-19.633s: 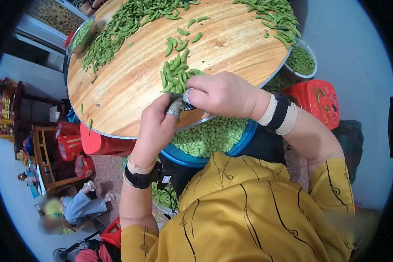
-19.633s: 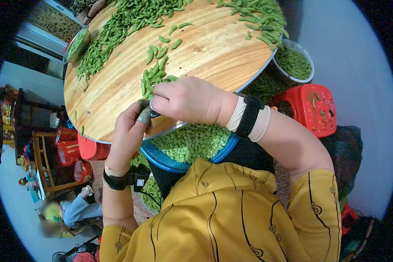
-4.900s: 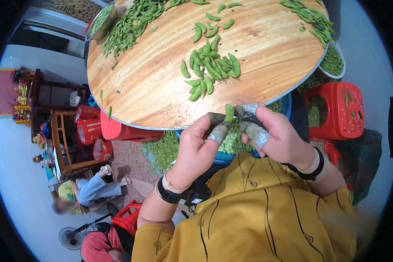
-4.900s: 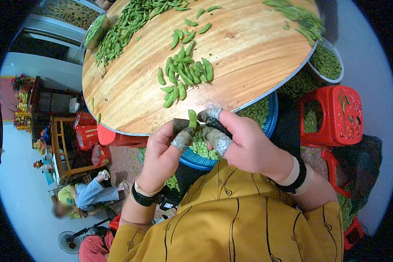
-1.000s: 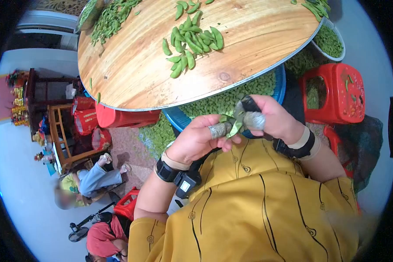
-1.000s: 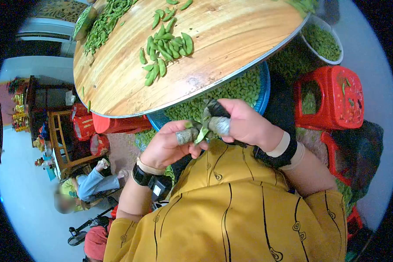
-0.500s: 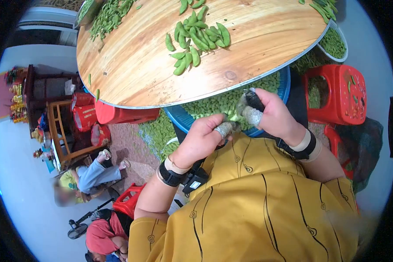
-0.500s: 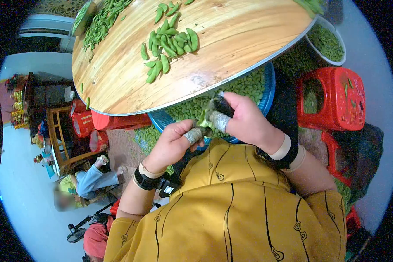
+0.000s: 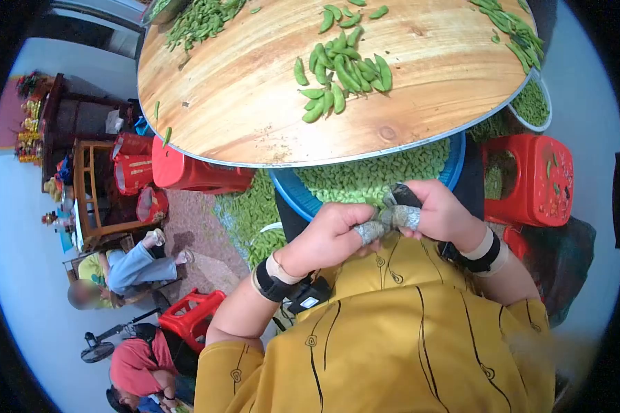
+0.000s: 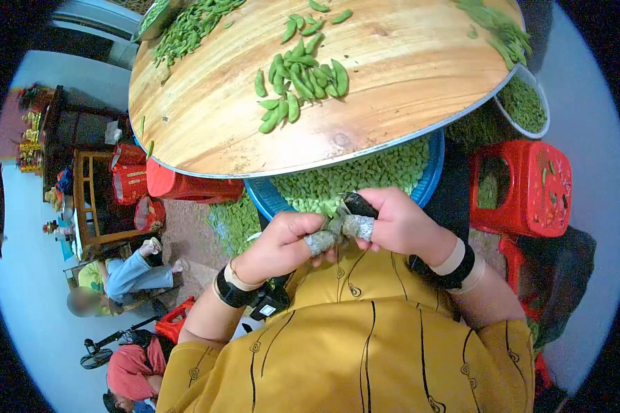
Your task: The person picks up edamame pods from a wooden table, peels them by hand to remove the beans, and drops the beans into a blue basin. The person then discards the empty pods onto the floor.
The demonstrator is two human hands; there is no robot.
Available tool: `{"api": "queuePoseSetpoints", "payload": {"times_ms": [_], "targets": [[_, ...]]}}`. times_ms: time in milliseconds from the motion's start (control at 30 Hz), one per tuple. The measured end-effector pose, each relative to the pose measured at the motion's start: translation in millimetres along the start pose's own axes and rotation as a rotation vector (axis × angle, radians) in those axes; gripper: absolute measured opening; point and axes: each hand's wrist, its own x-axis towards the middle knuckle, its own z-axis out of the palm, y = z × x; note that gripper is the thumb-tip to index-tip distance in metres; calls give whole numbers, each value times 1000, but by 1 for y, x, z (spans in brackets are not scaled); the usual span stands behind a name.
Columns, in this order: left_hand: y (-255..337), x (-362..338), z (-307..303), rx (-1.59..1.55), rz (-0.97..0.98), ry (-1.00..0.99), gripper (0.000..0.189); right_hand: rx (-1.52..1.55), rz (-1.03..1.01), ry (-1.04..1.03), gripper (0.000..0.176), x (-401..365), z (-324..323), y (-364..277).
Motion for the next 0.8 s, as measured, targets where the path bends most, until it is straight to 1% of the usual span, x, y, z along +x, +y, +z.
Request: {"api": "queuePoseSetpoints", "payload": {"times_ms": [33,67,100,133,167,200,233,300,333,367,400,433,467,500,567,600,633,700,733,800], "targets": [[4,-4,-3,0,7,4,13,154,77,-70,5,1,-1,0],[7,-9,-7,-175,-27,-28,16,276,81,-69,4,2,3,-1],[9,-14,-11,-351,-62,-62,18,268,80,-70,4,3,5,-2],[5,-21,-19,-358,-66,-66,22,299,64,-89,4,5,5,-2],[3,-30,-25,-361,-60,-62,22,332,49,-108,4,6,5,-3],[1,-41,-31,-382,-83,19,23,221,85,-81,9,7,2,-5],[-2,-52,-37,-403,-105,99,24,216,84,-83,9,9,1,-3],[-23,-74,-56,-125,-356,172,27,-281,-344,49,16,13,1,6],[-38,-82,-62,430,-410,159,28,-565,-321,48,21,11,-4,-2],[-51,-89,-65,985,-444,139,30,-570,-321,51,21,9,-5,-9],[-60,-95,-63,982,-439,139,30,-698,-292,112,20,7,-5,-17],[-67,-102,-60,1125,-597,186,29,-828,-261,171,19,4,-4,-27],[-71,-104,-58,1266,-758,234,28,-760,-250,216,18,3,-3,-45],[-66,-100,-58,1264,-751,233,28,-824,-349,295,18,7,-9,-52],[-49,-85,-52,1019,-331,430,25,-873,-343,382,18,15,-18,-82],[-47,-75,-49,1010,-216,453,22,-958,-362,414,18,25,-25,-92],[-38,-64,-45,1005,-206,459,22,-1046,-384,445,19,32,-30,-100],[-11,-44,-35,887,71,517,17,-1075,-369,438,20,41,-31,-106],[-3,-35,-33,883,81,523,17,-1142,-416,468,20,57,-32,-110],[7,-21,-29,811,222,441,13,-1219,-486,515,19,82,-36,-108]]}}
